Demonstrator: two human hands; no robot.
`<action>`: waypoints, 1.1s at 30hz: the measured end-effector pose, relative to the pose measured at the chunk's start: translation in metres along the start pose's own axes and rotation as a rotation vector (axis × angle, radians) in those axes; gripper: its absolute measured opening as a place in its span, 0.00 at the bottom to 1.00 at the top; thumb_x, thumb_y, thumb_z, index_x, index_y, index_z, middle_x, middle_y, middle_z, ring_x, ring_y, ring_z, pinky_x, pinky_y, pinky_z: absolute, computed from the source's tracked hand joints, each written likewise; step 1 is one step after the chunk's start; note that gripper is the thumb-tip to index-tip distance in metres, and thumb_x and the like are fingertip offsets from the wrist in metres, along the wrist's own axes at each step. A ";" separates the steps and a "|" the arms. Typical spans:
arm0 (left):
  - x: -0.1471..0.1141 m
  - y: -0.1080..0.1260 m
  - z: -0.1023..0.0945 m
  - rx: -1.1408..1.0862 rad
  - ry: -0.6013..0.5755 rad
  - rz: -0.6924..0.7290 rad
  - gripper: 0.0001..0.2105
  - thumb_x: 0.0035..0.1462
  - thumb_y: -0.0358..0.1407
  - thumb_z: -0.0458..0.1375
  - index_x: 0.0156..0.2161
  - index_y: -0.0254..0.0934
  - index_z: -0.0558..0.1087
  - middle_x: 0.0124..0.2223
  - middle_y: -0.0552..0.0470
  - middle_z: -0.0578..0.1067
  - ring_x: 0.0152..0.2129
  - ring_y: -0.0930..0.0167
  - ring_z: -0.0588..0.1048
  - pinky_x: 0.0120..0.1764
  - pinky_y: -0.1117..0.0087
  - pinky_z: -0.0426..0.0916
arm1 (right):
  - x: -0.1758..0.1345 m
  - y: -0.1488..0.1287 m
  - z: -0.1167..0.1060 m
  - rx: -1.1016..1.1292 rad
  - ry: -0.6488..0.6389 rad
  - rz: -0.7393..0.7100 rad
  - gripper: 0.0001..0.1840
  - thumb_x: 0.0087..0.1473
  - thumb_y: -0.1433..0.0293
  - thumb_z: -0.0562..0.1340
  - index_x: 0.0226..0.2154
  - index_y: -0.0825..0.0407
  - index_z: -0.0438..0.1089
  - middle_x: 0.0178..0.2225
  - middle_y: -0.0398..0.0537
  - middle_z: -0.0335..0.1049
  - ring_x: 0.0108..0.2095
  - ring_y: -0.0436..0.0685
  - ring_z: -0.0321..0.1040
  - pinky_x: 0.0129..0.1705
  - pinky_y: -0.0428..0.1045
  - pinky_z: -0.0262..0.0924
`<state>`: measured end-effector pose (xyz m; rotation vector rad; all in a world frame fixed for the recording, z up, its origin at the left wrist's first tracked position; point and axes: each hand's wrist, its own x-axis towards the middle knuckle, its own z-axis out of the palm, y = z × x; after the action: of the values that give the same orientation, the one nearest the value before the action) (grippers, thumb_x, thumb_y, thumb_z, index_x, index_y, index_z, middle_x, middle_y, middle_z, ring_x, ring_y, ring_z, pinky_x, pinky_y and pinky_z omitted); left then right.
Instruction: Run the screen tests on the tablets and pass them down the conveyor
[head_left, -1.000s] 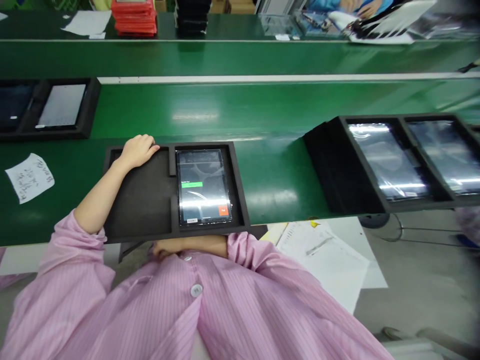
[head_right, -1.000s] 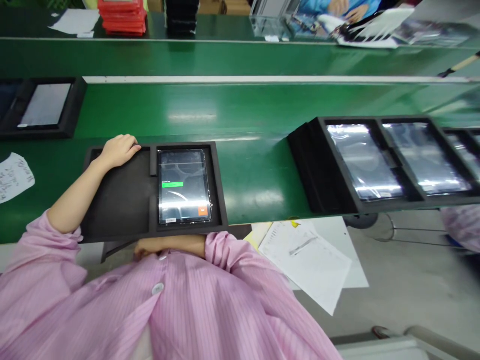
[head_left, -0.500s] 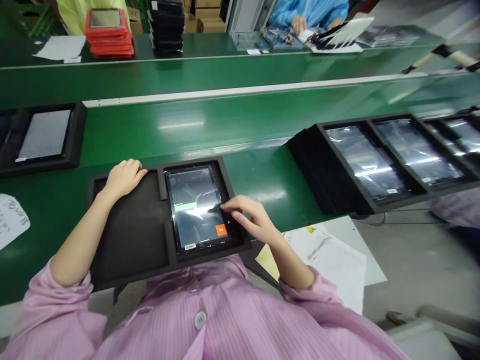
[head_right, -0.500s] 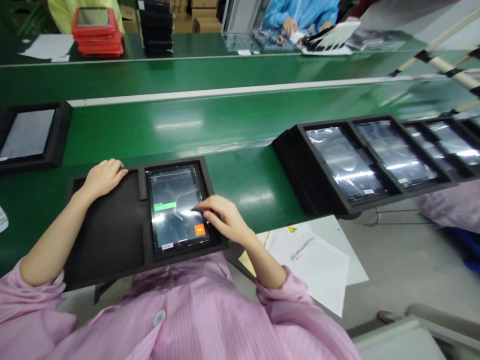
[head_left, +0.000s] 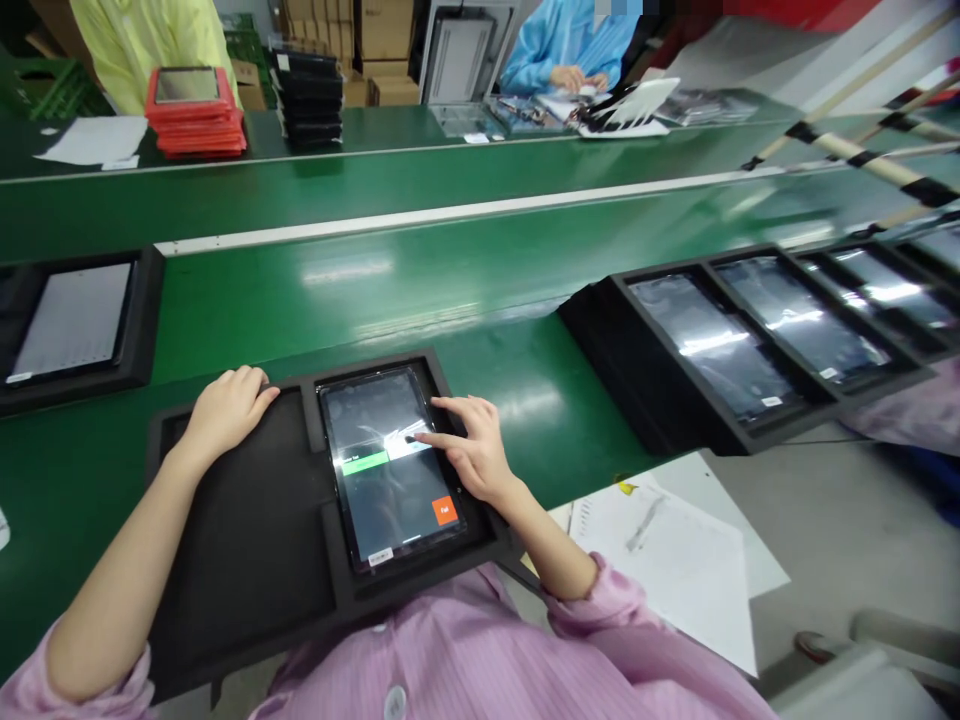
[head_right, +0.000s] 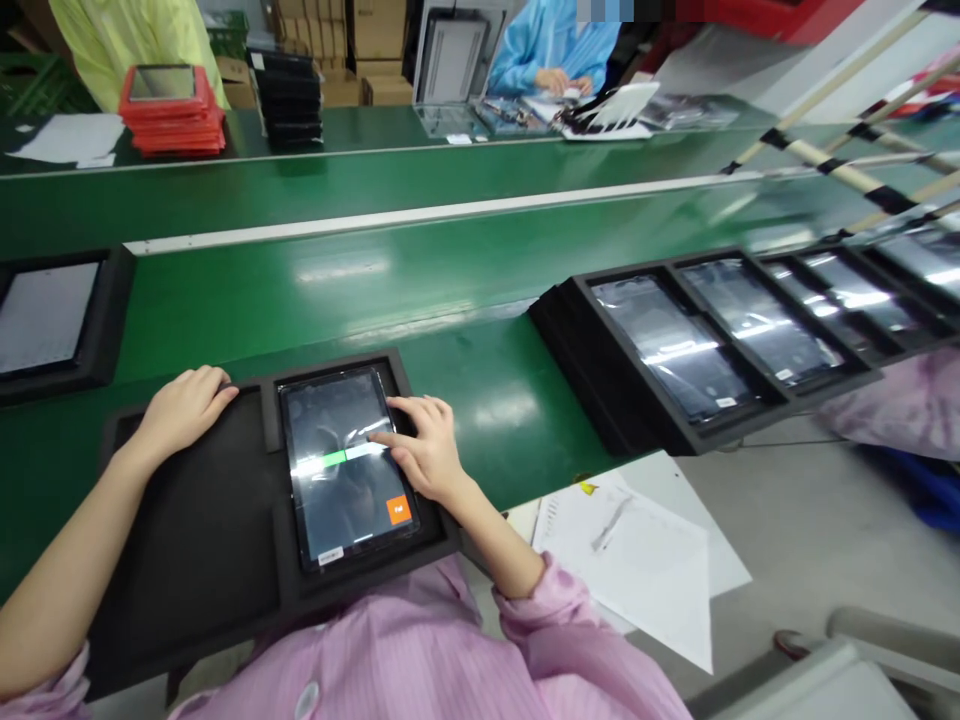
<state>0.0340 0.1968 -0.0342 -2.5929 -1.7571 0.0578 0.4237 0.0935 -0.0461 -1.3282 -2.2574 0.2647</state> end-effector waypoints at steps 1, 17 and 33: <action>0.000 0.000 0.000 -0.003 0.002 0.004 0.17 0.69 0.46 0.41 0.39 0.39 0.67 0.40 0.43 0.75 0.38 0.56 0.73 0.40 0.58 0.66 | 0.002 0.000 0.001 0.000 0.011 0.007 0.24 0.67 0.61 0.49 0.41 0.37 0.82 0.60 0.46 0.66 0.57 0.64 0.60 0.62 0.67 0.47; 0.002 -0.001 -0.004 -0.101 -0.025 -0.010 0.16 0.67 0.48 0.42 0.37 0.42 0.66 0.40 0.44 0.75 0.39 0.56 0.74 0.40 0.58 0.67 | 0.016 0.004 0.022 -0.183 0.150 0.330 0.18 0.52 0.77 0.58 0.42 0.47 0.78 0.63 0.57 0.56 0.61 0.72 0.51 0.60 0.73 0.52; 0.001 0.000 -0.003 -0.096 -0.022 -0.021 0.19 0.67 0.48 0.39 0.38 0.40 0.67 0.39 0.42 0.74 0.40 0.53 0.73 0.40 0.56 0.66 | 0.018 0.014 0.028 0.011 -0.017 0.347 0.32 0.49 0.81 0.54 0.57 0.52 0.70 0.63 0.63 0.50 0.62 0.70 0.50 0.62 0.70 0.57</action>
<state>0.0350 0.1980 -0.0308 -2.6483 -1.8381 0.0014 0.4127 0.1187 -0.0701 -1.7143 -2.0251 0.4078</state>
